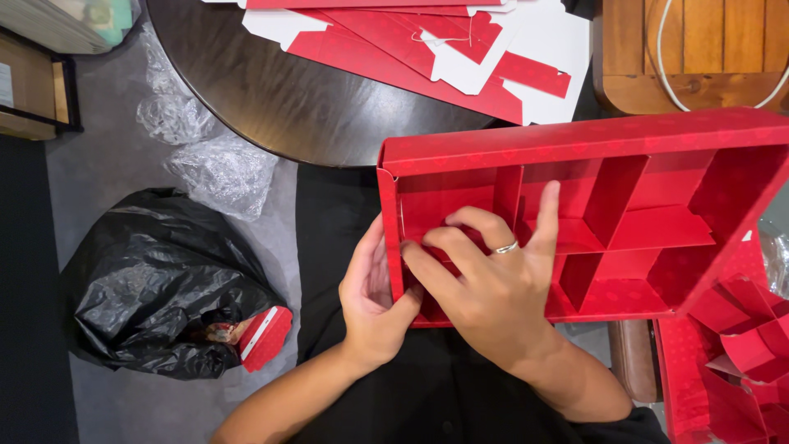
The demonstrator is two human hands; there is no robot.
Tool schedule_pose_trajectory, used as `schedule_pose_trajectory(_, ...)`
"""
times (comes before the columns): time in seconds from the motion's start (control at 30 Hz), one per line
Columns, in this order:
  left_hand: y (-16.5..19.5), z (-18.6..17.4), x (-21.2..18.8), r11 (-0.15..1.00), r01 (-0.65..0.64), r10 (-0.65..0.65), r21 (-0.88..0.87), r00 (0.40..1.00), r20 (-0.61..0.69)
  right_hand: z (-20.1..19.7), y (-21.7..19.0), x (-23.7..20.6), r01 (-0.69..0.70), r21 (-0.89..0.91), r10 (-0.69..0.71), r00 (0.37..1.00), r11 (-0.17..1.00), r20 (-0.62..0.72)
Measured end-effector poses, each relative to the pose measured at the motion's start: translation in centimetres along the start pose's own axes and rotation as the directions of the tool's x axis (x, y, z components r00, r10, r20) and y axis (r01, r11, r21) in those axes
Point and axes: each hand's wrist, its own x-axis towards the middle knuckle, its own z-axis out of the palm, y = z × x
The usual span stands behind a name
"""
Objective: The person folds red and white paper cutouts into a multi-compartment box. They fold the sides, insert internal dividers, and press the edges to secure the structure. The finished box is held up for inspection.
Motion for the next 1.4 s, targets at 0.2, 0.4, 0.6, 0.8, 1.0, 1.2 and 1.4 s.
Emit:
schedule_pose_trajectory(0.2,-0.1,-0.1,0.4,0.999,0.008,-0.009,0.035,1.0,0.027,0.5,0.0,0.2,-0.013,0.014,0.013,1.0,1.0,0.005)
schedule_pose_trajectory(0.4,-0.2,-0.2,0.6,1.0,0.01,-0.01,-0.014,0.999,0.032,-0.2,0.7,-0.1,-0.017,0.057,0.016,1.0,0.998,0.017)
schedule_pose_trajectory(0.6,-0.5,-0.5,0.6,0.999,0.037,-0.038,0.027,0.998,0.042,0.7,0.8,-0.5,0.01,0.085,-0.011,1.0,0.996,0.01)
schedule_pose_trajectory(0.8,-0.6,-1.6,0.5,0.997,0.054,-0.058,0.05,0.996,0.069,0.2,1.0,-0.4,0.034,0.081,-0.034,0.999,0.996,0.002)
schedule_pose_trajectory(1.0,0.4,-4.9,1.2,0.945,-0.079,0.122,0.317,0.985,-0.121,-4.5,4.0,-3.1,-0.296,0.06,0.302,0.934,0.953,-0.189)
schedule_pose_trajectory(1.2,3.0,-5.6,2.2,0.98,-0.083,0.116,0.182,0.977,-0.179,-2.8,8.2,-5.7,-0.396,0.857,0.591,0.795,0.33,0.139)
schedule_pose_trajectory(1.4,8.5,-1.0,5.4,0.027,-0.51,0.579,0.86,0.709,0.402,-0.4,7.9,-7.5,-0.484,0.846,0.687,0.694,0.224,0.215)
